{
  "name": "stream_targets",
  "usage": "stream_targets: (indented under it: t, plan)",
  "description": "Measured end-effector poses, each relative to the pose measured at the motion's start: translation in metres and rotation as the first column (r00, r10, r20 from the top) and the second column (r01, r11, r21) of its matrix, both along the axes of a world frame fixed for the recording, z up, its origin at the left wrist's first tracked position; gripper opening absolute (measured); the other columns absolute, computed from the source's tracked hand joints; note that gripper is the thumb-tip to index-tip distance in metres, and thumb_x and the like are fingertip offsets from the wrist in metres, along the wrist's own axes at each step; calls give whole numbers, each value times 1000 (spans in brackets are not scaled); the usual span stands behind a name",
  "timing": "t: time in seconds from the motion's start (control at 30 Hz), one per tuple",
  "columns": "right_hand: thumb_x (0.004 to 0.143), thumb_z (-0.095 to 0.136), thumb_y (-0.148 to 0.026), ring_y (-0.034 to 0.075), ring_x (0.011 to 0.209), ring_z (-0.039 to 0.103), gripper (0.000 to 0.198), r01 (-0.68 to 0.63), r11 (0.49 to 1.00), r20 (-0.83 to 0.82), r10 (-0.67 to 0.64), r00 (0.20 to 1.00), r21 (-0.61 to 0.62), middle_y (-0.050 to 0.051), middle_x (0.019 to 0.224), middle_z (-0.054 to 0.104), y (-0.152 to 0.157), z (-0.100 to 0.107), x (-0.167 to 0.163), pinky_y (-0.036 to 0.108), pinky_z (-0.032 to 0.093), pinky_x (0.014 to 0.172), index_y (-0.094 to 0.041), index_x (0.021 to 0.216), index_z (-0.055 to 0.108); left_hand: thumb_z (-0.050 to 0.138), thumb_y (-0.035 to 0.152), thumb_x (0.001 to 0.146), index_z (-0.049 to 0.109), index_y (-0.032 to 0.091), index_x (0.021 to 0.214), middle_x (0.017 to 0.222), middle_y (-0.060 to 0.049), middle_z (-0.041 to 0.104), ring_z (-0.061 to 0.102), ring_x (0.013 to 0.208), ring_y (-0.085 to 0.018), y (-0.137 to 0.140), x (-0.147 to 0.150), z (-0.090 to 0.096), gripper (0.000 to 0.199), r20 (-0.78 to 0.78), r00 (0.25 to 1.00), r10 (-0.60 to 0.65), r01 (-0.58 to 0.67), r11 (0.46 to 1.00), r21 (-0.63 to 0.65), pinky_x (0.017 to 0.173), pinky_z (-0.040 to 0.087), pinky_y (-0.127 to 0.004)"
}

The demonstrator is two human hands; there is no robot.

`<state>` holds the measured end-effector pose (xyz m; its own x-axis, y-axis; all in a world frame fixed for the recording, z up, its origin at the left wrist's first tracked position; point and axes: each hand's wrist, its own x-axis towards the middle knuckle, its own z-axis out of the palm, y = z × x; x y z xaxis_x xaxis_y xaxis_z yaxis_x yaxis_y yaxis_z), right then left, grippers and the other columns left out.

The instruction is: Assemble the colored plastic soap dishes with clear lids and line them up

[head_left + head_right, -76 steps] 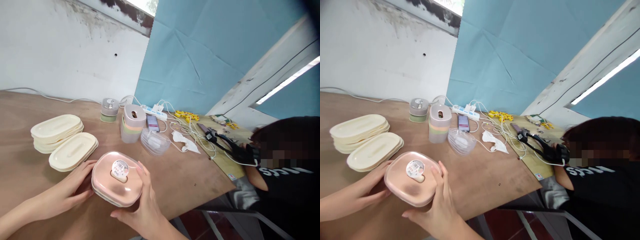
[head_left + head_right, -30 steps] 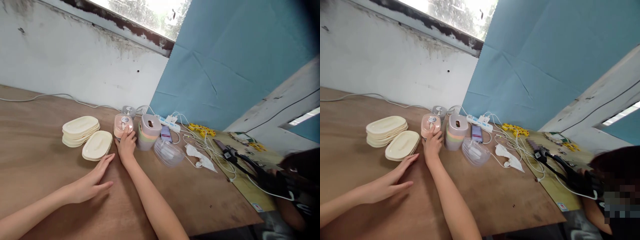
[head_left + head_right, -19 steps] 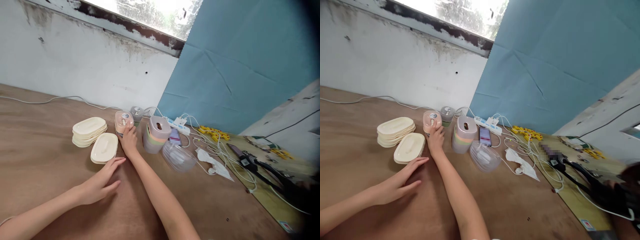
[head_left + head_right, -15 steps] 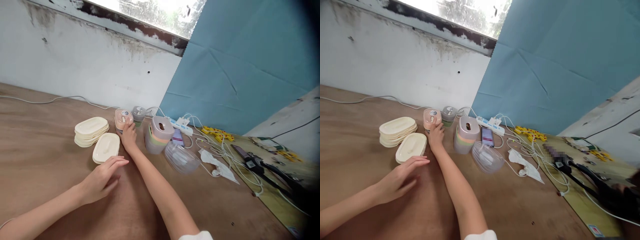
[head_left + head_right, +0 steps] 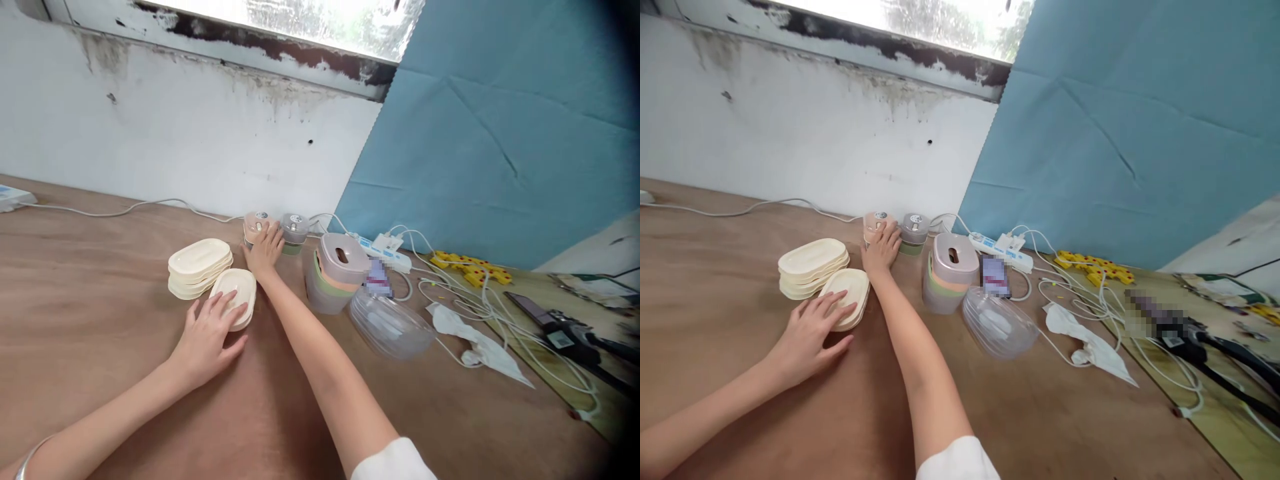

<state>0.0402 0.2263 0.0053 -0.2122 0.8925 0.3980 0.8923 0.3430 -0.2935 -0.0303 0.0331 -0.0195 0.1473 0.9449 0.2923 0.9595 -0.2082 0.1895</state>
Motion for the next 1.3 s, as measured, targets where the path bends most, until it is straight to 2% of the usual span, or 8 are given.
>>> stream_targets:
  t: [0.23, 0.37, 0.5, 0.73, 0.93, 1.07, 1.2, 1.3]
  plan:
    - [102, 29, -38, 28, 127, 50, 61, -272, 961, -123, 277, 953, 58, 23, 139, 50, -58, 18, 50, 41, 40, 102, -5, 151, 13, 50, 42, 93, 64, 20, 90, 132, -13, 55, 49, 123, -35, 3, -6, 5, 25, 164, 951, -263, 266, 964, 5, 97, 41, -54]
    - [100, 38, -33, 26, 108, 63, 38, -562, 827, -134, 560, 818, 30, 16, 119, 66, -111, 3, 110, 40, 50, 92, -10, 127, 51, 63, 30, 85, 59, 22, 82, 126, -7, 60, 49, 126, -29, -7, 5, 6, 9, 247, 786, -567, 598, 798, -73, 108, 36, -47]
    - [96, 47, -30, 19, 100, 67, 22, -655, 753, -111, 657, 746, 59, 6, 108, 70, -158, -20, 176, 31, 57, 86, -21, 114, 58, 64, 14, 75, 57, 23, 86, 134, -6, 59, 49, 131, -25, -19, 18, 5, 15, 286, 683, -672, 721, 684, -115, 117, 27, -46]
    - [89, 51, -16, 31, 120, 54, 29, -215, 878, -9, 243, 970, 428, 12, 119, 61, -171, -17, 266, 54, 44, 99, -22, 117, 55, 54, 6, 77, 60, 24, 88, 144, -1, 53, 32, 144, -23, -27, 22, 20, 23, 354, 586, -729, 810, 543, -221, 118, 28, -47]
    - [88, 58, -31, 35, 123, 49, 42, 165, 761, 43, -246, 968, 627, 20, 131, 54, -159, -6, 287, 54, 41, 99, -15, 126, 54, 58, 16, 79, 65, 28, 94, 155, 2, 36, 22, 147, -27, -27, 22, 17, 20, 385, 630, -675, 774, 587, -237, 118, 20, -56]
    - [88, 56, -32, 37, 126, 47, 41, 244, 801, 30, -310, 950, 547, 18, 126, 61, -153, -7, 296, 57, 37, 100, -16, 126, 56, 58, 26, 85, 52, 34, 129, 157, -1, 32, 24, 147, -28, -28, 23, 14, 45, 404, 666, -627, 738, 632, -237, 116, 27, -55]
    - [90, 52, -28, 33, 110, 59, 15, 204, 893, -18, -215, 976, 401, 8, 92, 73, -149, -13, 304, 53, 43, 92, -20, 88, 64, 58, 36, 88, 24, 36, 147, 159, -5, 24, 25, 145, -31, -27, 21, 9, 68, 426, 726, -540, 671, 690, -270, 112, 36, -52]
    - [91, 53, -26, 29, 104, 63, 12, 158, 854, -109, -119, 987, 496, 6, 86, 72, -152, -12, 302, 52, 44, 93, -20, 85, 61, 60, 41, 87, 16, 37, 148, 159, -6, 25, 23, 146, -32, -27, 19, 5, 76, 431, 742, -514, 655, 692, -303, 113, 33, -55]
